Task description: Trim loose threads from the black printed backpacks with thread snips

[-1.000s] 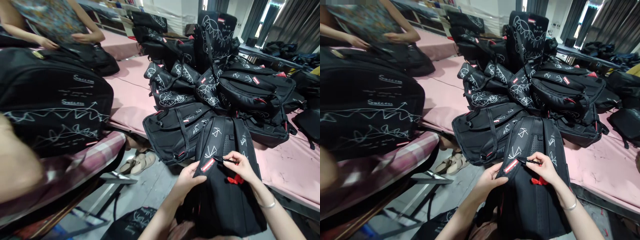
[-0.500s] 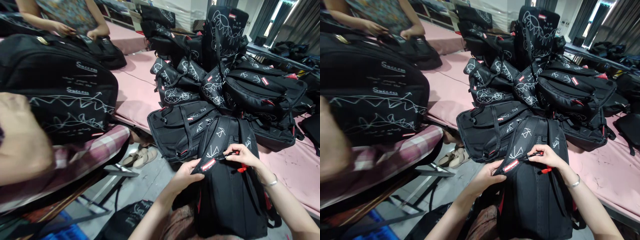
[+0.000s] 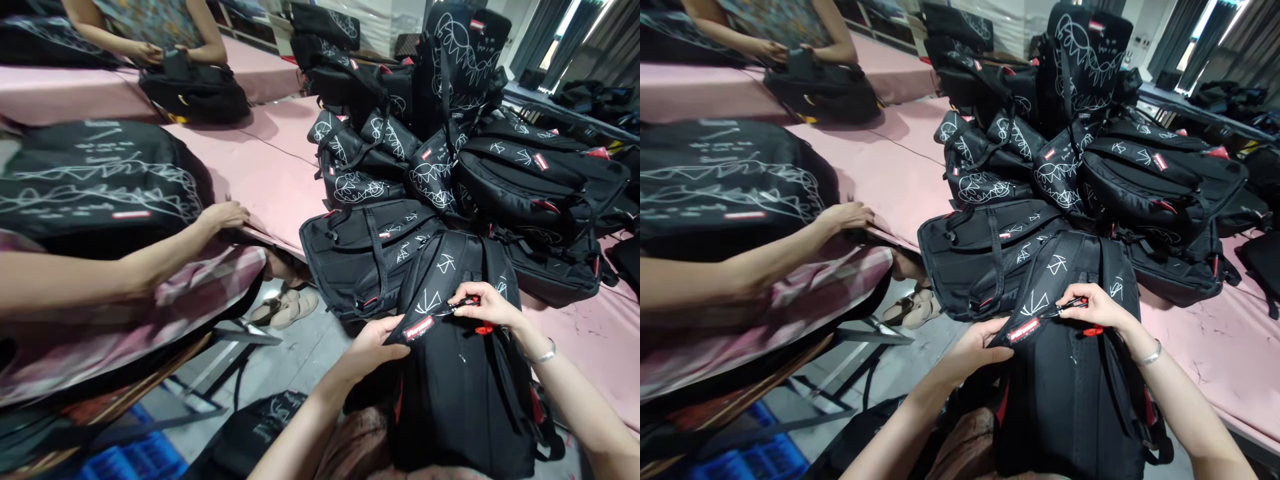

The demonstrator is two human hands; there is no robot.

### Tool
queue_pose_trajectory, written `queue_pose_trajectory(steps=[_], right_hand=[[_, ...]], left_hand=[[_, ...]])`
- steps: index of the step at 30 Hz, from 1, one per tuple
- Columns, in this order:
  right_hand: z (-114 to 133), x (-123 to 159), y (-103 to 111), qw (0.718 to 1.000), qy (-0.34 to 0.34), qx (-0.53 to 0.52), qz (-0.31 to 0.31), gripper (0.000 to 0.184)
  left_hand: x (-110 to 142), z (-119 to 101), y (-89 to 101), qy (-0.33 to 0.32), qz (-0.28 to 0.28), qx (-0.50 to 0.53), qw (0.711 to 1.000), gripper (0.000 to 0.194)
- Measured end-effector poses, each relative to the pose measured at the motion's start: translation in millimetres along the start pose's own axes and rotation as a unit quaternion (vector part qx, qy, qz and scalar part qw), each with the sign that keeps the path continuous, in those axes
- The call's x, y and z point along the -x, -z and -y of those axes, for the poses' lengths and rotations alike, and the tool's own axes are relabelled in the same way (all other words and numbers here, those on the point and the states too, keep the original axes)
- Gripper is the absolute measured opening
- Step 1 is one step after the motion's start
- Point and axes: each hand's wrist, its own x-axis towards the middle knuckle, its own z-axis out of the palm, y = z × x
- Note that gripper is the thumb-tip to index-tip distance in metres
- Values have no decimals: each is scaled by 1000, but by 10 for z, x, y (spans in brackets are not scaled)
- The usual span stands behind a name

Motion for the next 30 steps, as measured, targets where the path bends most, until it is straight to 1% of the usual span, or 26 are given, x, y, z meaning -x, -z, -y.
queue_pose_trajectory(steps=[3, 6, 10, 16, 21, 27, 30], right_hand=[[36, -19, 14, 1000, -2, 8, 23, 27], [120, -52, -9, 999, 15, 27, 40, 26], [186, -75, -49, 999, 22, 33, 37, 26], [211, -72, -73, 999, 17, 39, 34, 27], [263, -81, -106, 997, 38, 55, 40, 25], [269, -48, 40, 997, 13, 68, 28, 28], [268, -47, 71, 996, 16, 71, 42, 29]], left_hand=[[-3, -3, 7, 3, 4, -8, 1000, 47], [5, -17, 1, -9, 4, -13, 1000, 47], [26, -45, -7, -12, 9, 3, 1000, 48], [31, -66, -7, 26, 4, 2, 1000, 50], [34, -81, -18, 18, 1, 16, 1000, 51], [52, -133, -22, 8, -5, 19, 1000, 53], [46, -144, -35, 4, 0, 15, 1000, 52]])
